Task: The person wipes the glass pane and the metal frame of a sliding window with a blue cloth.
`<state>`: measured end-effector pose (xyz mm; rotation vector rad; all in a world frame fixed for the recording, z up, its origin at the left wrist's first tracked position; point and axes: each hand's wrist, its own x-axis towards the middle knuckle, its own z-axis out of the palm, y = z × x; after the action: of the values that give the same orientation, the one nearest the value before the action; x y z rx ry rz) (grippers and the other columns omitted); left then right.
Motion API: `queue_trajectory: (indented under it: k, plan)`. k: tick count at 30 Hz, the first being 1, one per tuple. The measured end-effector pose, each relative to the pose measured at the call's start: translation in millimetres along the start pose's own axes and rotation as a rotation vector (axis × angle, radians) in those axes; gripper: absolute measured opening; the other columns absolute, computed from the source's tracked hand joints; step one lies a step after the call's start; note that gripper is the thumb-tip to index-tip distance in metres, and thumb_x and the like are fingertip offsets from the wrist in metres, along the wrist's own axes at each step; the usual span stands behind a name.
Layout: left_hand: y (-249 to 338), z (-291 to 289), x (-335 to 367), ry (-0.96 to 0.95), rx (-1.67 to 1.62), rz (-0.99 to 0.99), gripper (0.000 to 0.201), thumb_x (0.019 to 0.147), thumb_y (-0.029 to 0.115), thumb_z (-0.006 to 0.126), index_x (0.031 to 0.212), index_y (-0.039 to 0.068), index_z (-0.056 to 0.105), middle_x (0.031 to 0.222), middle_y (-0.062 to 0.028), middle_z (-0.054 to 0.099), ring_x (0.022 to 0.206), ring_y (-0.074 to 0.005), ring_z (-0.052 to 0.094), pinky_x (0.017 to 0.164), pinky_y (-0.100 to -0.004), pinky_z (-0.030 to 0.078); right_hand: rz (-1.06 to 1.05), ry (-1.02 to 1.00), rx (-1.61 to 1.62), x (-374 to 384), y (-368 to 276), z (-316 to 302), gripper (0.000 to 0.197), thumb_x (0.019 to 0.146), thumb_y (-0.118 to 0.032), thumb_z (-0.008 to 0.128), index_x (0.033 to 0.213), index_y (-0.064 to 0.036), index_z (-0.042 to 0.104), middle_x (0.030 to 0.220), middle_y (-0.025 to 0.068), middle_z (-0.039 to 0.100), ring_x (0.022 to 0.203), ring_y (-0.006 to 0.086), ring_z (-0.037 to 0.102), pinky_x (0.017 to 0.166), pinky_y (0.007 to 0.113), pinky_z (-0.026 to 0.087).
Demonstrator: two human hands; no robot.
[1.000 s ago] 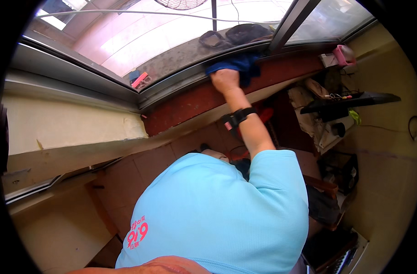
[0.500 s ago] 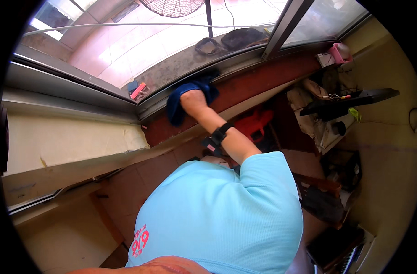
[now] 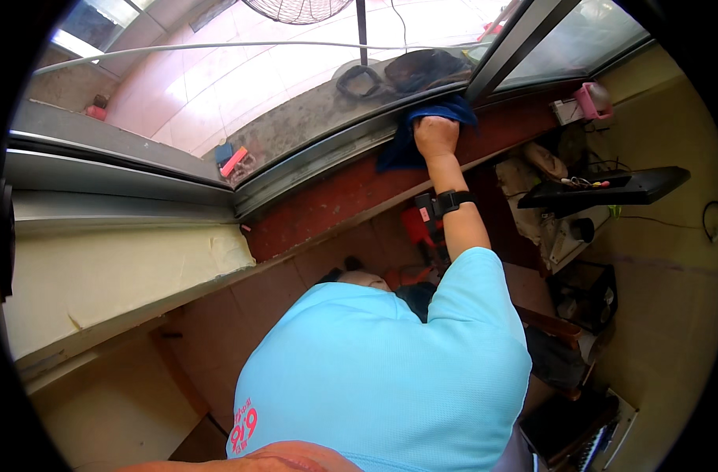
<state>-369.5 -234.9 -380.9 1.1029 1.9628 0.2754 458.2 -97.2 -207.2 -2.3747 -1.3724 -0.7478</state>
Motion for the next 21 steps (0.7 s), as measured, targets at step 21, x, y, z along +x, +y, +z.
queue_trajectory:
  k: [21]
  plan:
    - [54, -12, 14, -0.108, 0.309, 0.056, 0.031, 0.093, 0.023, 0.05, 0.107, -0.002, 0.062, 0.092, -0.0116, 0.066, 0.078, -0.0199, 0.061, 0.072, -0.033, 0.049, 0.602, 0.304, 1.905, 48, 8, -153, 0.03, 0.095, -0.028, 0.046, 0.097, -0.0002, 0.059, 0.104, 0.0156, 0.064, 0.093, 0.0259, 0.063, 0.086, 0.04, 0.052]
